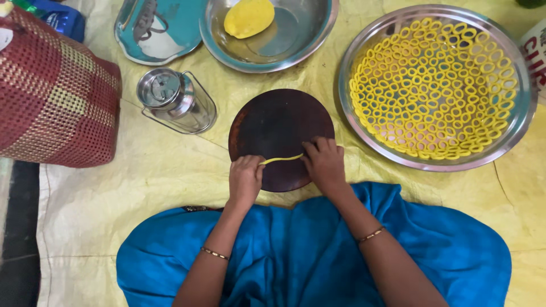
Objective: The person rolls small pieces of yellow dough into thin ropes on a wooden board, then joins the ends to form rings and places them on a metal tray. The process is repeated continuously throughout the clip.
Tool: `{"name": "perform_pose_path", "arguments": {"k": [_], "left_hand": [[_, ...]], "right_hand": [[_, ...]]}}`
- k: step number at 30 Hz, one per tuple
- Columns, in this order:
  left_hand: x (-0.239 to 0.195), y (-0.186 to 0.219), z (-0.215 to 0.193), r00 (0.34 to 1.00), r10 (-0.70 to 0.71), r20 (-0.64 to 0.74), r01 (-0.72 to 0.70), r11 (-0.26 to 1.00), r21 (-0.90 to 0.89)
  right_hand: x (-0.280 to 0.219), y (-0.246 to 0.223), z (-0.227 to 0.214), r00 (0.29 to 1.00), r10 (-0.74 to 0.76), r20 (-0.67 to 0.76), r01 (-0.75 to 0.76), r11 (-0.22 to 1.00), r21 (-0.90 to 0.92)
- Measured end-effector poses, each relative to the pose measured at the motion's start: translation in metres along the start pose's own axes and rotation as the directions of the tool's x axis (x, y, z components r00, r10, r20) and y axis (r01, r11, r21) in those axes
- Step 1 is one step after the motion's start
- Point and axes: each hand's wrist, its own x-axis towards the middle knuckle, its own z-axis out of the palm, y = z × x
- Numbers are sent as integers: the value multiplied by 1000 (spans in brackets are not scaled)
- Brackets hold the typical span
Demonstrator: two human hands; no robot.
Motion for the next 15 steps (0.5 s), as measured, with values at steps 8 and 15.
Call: {"name": "perform_pose_path", "arguments": {"k": [8, 15], "left_hand": [[13, 11, -17, 987, -147, 68, 160, 944, -287], [47, -1, -12, 999, 24, 34, -17, 980, -200]], "right_hand": [[8, 2, 5, 1000, -2, 13, 2, 1000, 20], [18, 18, -7, 994, 105, -19, -101, 985, 141]]}}
